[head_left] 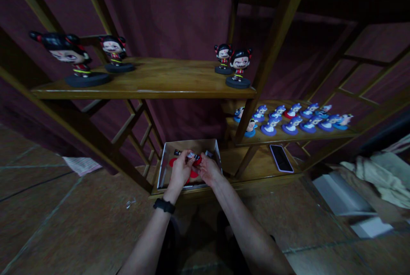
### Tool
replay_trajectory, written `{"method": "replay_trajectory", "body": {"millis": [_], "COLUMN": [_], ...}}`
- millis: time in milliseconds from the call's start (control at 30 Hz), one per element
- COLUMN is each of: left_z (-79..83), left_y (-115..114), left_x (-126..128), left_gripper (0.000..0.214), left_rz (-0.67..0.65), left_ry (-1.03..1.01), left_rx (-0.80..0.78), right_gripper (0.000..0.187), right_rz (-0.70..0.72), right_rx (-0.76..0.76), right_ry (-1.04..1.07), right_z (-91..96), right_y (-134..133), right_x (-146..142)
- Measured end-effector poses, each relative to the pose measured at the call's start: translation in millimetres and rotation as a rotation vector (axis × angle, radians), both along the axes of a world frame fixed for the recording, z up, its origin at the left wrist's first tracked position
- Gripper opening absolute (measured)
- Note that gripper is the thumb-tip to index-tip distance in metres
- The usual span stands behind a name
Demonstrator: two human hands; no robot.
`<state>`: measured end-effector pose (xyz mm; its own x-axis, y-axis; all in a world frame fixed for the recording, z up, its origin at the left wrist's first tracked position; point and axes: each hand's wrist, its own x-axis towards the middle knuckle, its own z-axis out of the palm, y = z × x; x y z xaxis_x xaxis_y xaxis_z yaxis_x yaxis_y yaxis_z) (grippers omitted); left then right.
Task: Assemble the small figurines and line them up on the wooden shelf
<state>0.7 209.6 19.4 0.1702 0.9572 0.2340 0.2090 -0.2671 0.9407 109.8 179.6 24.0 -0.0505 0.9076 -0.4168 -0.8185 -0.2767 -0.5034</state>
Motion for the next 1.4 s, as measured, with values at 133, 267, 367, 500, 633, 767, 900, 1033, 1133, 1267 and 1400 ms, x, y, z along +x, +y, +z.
{"method": "replay_trajectory", "body": {"millis": [133, 267, 367, 500, 633, 767, 900, 1033, 1133, 1267, 1400], "left_z": [6.0, 4.0, 1.7, 4.0, 8.2, 4.6, -2.2, -7.5, -9.8, -7.8, -2.6], "left_y": [-9, -13, -11, -7, -6, -9, -8, -1, 2, -1, -8], "left_x": [2, 2, 1, 3, 2, -3, -5, -4, -4, -2, 0], "left_gripper": [0.02, 0.019, 0.019, 0.03, 0.048, 0.034, 0.028, 0.029, 0.029, 0.03, 0.035], "left_rz": [-0.013, 0.005, -0.012, -0.056, 0.008, -0.072, -0.111, -0.014, 0.082, 0.029, -0.006], "left_ry": [0.05, 0.037, 0.052, 0.017, -0.241, -0.471, -0.669, -0.61, -0.506, -0.479, -0.552], "left_rx": [0.026, 0.021, 0.021, 0.024, -0.158, -0.56, -0.635, -0.532, -0.399, -0.404, -0.479], "right_gripper": [0.026, 0.025, 0.026, 0.02, 0.017, 0.015, 0.013, 0.023, 0.032, 0.024, 0.018], "right_rz": [0.001, -0.002, 0.021, 0.009, -0.023, -0.117, -0.138, -0.18, -0.208, -0.141, -0.165], "right_rx": [0.004, -0.006, 0.0, -0.031, 0.001, 0.024, 0.091, 0.159, 0.29, 0.46, 0.502], "right_ry": [0.008, -0.024, -0.037, -0.033, -0.005, -0.117, -0.256, -0.542, -0.86, -1.087, -1.25], "right_z": [-0.4, -1.3, -0.9, 0.0, -1.8, -8.3, -14.9, -14.7, -10.0, -3.2, 0.7], "right_y": [-3, -7, -8, -4, 1, 2, 0, -1, 0, -3, -6], "right_x": [0, -1, -1, 2, 3, -5, -12, -5, 5, 11, 11]}}
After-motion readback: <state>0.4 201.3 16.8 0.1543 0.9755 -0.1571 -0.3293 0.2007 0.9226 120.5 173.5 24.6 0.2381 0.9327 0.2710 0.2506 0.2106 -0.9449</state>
